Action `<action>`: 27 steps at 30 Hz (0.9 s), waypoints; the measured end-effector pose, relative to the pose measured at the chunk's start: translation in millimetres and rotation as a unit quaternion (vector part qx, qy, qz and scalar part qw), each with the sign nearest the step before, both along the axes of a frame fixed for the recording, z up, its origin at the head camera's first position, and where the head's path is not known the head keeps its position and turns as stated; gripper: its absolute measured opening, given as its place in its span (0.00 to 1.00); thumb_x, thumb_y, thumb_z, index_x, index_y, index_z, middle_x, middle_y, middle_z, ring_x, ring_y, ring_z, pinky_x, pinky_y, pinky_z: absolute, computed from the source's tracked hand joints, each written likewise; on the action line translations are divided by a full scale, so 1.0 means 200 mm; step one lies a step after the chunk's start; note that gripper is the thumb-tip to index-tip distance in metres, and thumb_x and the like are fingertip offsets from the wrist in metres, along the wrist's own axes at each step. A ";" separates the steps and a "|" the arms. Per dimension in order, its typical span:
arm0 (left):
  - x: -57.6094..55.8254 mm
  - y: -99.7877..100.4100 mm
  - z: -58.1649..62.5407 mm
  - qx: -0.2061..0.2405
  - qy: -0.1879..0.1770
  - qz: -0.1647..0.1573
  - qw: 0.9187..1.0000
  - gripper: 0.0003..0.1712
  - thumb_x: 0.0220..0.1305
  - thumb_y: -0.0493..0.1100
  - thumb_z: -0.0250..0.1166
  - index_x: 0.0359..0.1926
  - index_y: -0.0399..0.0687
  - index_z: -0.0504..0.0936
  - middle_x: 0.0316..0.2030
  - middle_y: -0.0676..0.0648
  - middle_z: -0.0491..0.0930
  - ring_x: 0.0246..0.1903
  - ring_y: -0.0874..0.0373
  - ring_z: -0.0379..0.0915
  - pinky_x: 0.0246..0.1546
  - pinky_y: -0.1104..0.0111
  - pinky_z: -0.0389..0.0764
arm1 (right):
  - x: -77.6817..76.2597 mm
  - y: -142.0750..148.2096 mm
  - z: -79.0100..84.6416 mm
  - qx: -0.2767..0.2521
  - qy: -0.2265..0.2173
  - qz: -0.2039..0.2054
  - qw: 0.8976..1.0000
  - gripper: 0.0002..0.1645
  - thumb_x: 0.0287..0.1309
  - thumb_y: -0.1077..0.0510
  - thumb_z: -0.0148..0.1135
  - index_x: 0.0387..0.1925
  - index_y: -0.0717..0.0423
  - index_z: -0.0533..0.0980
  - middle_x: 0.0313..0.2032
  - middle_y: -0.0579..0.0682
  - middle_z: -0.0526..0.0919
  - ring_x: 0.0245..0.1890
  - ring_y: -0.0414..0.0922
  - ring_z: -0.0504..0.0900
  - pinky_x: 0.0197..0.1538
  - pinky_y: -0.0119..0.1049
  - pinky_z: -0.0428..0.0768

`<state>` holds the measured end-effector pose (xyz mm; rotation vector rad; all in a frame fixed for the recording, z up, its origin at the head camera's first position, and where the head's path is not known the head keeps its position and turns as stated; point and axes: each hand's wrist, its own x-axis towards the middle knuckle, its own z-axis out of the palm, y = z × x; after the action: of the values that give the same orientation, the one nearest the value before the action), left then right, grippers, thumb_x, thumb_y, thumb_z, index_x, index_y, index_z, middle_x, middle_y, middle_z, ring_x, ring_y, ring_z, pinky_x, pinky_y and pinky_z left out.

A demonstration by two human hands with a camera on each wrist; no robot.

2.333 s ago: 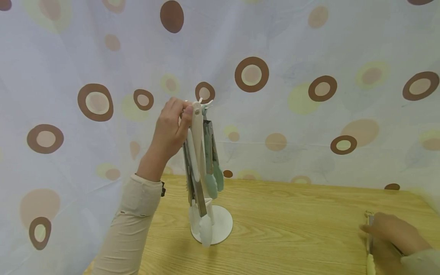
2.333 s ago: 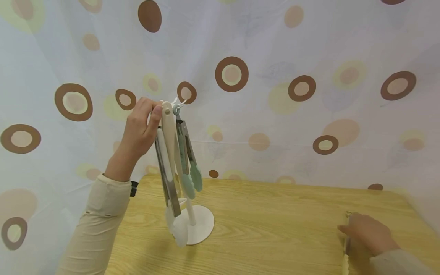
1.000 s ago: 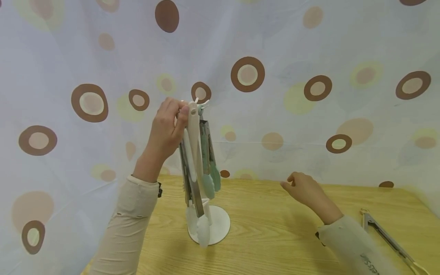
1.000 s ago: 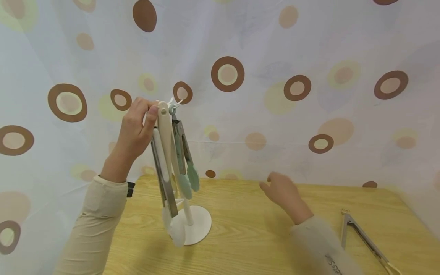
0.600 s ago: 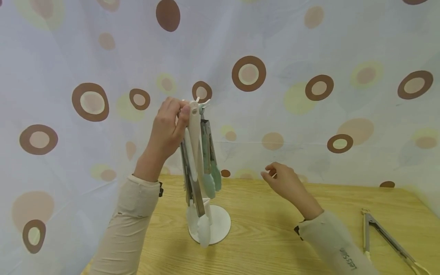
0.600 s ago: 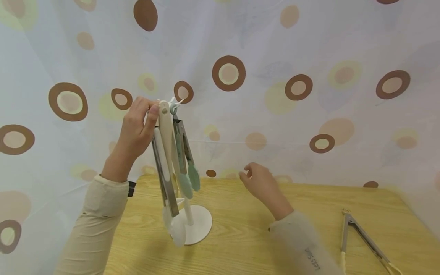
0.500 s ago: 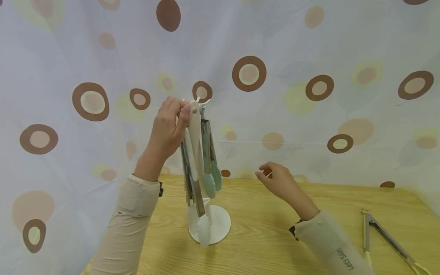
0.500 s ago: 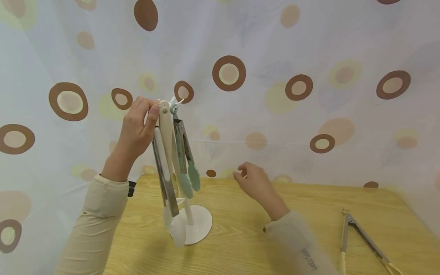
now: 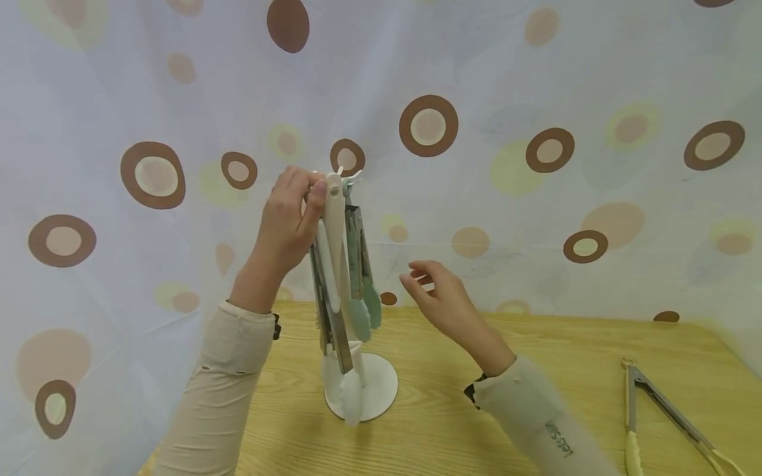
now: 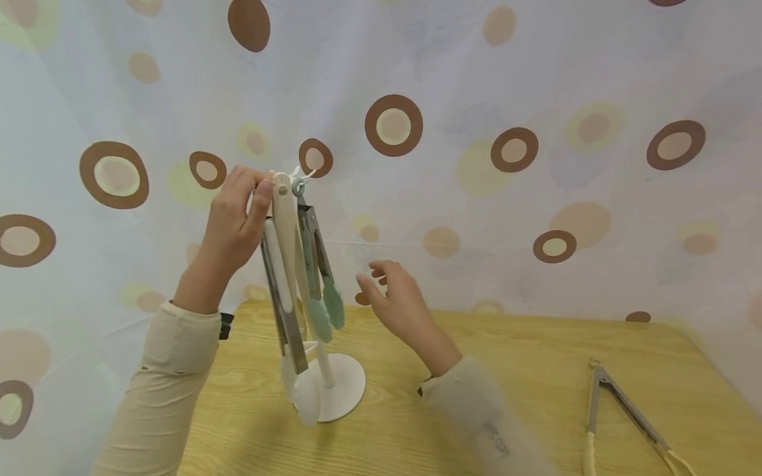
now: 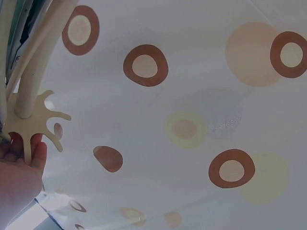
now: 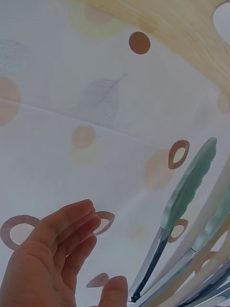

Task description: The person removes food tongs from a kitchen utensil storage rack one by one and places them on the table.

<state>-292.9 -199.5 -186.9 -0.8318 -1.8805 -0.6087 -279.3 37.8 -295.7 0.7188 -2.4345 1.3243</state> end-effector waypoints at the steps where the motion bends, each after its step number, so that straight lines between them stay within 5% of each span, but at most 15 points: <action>1: 0.00 0.00 0.00 0.000 0.001 -0.001 1.000 0.31 0.75 0.57 0.39 0.37 0.33 0.73 0.34 0.37 0.70 0.37 0.43 0.65 0.40 0.55 0.66 | 0.00 -0.01 0.00 -0.006 0.003 0.002 1.000 0.27 0.70 0.51 0.52 0.61 0.67 0.67 0.55 0.62 0.75 0.53 0.56 0.75 0.52 0.49 0.76; 12: -0.01 0.00 0.00 0.004 0.007 -0.003 1.000 0.26 0.74 0.52 0.41 0.35 0.33 0.73 0.33 0.37 0.70 0.36 0.44 0.65 0.40 0.55 0.66 | 0.00 -0.15 0.04 -0.034 0.014 0.030 0.999 0.32 0.68 0.51 0.55 0.67 0.63 0.62 0.60 0.60 0.70 0.58 0.54 0.71 0.57 0.49 0.73; 27: -0.01 0.01 0.00 0.004 0.012 -0.006 1.000 0.35 0.75 0.61 0.36 0.36 0.34 0.74 0.33 0.38 0.70 0.35 0.44 0.65 0.39 0.55 0.66 | -0.01 -0.31 0.04 -0.067 0.039 0.015 0.997 0.34 0.64 0.54 0.61 0.65 0.66 0.63 0.57 0.64 0.71 0.56 0.57 0.73 0.54 0.50 0.75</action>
<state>-295.5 -198.5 -187.4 -0.8419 -1.8513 -0.6115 -281.3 -23.8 -287.0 0.7611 -2.2571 1.4283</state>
